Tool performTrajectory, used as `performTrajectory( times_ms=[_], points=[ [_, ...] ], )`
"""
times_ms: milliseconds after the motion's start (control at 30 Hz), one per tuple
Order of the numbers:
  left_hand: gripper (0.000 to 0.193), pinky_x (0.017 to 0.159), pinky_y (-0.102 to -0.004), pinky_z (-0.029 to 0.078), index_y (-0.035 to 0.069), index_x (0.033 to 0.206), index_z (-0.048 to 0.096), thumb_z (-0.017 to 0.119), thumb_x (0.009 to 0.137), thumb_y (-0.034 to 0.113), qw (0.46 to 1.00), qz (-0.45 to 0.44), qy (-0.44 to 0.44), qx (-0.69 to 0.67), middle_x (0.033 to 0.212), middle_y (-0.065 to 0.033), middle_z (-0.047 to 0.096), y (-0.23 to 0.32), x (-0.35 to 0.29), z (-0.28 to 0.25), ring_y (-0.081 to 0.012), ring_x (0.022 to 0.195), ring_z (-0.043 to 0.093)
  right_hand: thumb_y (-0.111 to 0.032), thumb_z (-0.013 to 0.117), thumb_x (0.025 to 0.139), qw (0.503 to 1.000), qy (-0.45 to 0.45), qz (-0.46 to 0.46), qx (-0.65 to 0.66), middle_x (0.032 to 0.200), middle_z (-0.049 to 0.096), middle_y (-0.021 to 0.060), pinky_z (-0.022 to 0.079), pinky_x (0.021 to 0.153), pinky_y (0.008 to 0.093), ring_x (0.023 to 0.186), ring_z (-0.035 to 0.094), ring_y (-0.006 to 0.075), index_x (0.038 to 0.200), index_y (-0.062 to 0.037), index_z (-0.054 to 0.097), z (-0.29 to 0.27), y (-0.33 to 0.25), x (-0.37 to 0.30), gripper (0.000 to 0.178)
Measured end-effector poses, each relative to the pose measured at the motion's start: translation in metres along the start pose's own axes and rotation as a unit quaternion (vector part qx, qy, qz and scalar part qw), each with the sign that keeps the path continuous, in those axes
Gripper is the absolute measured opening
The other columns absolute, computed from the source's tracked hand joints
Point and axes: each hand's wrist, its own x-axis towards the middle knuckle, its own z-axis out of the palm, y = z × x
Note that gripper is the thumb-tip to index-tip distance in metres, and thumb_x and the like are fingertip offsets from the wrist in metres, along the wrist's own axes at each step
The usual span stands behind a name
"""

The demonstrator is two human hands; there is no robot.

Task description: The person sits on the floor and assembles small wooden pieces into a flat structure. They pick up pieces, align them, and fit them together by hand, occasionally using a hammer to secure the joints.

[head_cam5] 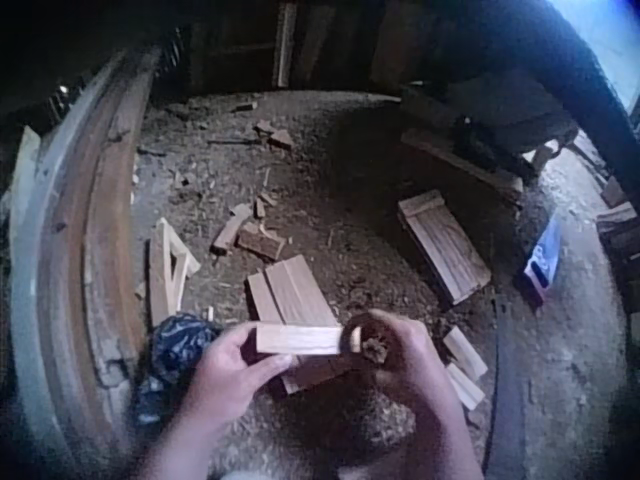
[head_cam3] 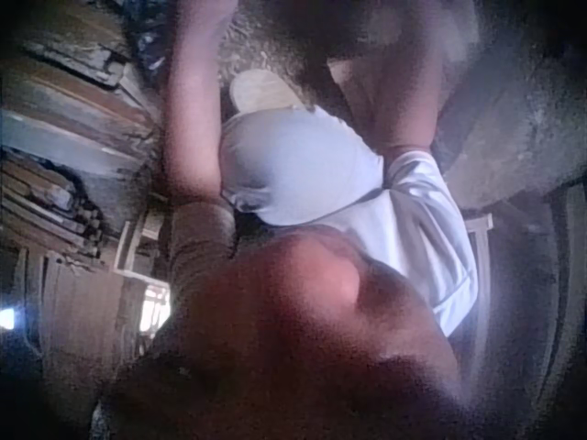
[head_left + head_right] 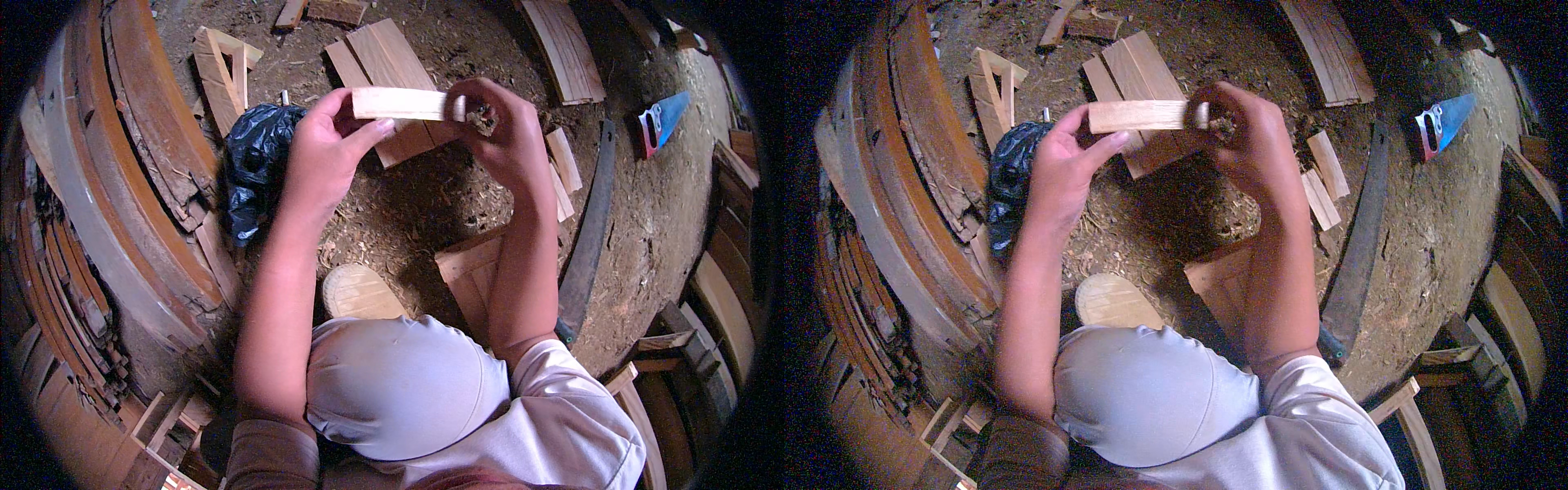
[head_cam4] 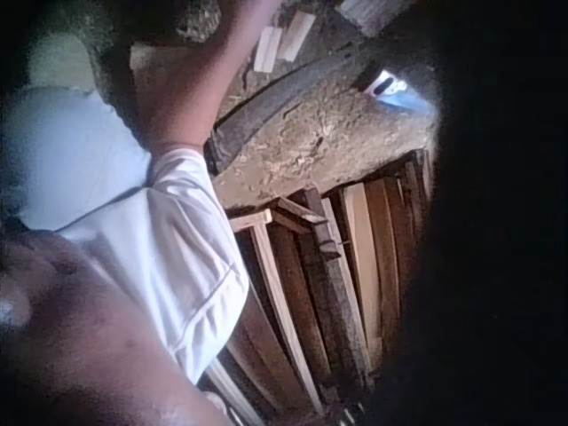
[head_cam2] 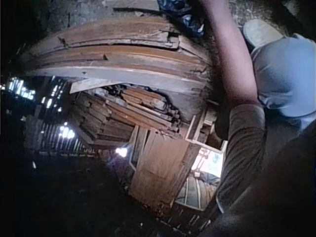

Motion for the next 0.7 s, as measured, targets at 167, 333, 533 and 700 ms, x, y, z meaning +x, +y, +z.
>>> performTrajectory(
  times_ms=[167,333,533,700],
  points=[
    [0.033,0.097,-0.0292,0.052,0.001,0.128,0.064,0.074,0.097,0.008,0.998,0.047,-0.011,-0.036,0.118,-0.0061,0.072,0.004,-0.001,0.01,-0.0124,0.106,0.066,-0.022,0.075,0.095,0.991,-0.069,0.049,0.104,0.1,0.077,0.0182,0.057,0.079,0.0386,0.089,0.073,0.0247,0.108,0.0034,0.073,0.007,-0.008,-0.003,0.028],
    [0.027,0.096,-0.0279,0.051,0.001,0.123,0.066,0.073,0.1,0.014,0.998,0.06,0.017,-0.027,0.111,-0.0058,0.074,0.011,-0.001,0.017,-0.0115,0.103,0.067,-0.029,0.074,0.097,0.98,-0.086,-0.005,0.178,0.091,0.075,0.0162,0.055,0.077,0.0366,0.086,0.072,0.0239,0.1,0.0049,0.074,0.023,-0.006,-0.01,0.035],
    [0.026,0.09,-0.0269,0.054,-0.002,0.12,0.067,0.072,0.1,0.013,1.0,0.015,0.016,-0.016,0.11,-0.0089,0.075,0.01,-0.003,0.017,-0.0117,0.099,0.069,-0.023,0.074,0.095,0.955,-0.057,0.044,0.286,0.093,0.072,0.0083,0.053,0.078,0.0316,0.088,0.065,0.0144,0.103,0.0034,0.07,0.02,-0.004,-0.005,0.028],
    [0.027,0.088,-0.0266,0.054,-0.003,0.121,0.068,0.073,0.099,0.012,0.998,0.009,0.005,0.064,0.109,-0.009,0.076,0.008,-0.003,0.018,-0.0115,0.097,0.07,-0.019,0.07,0.099,0.925,0.051,0.053,0.372,0.11,0.069,0.0059,0.049,0.076,0.0271,0.092,0.061,0.0118,0.131,-0.0019,0.061,0.019,-0.012,-0.001,0.038]
  ],
)
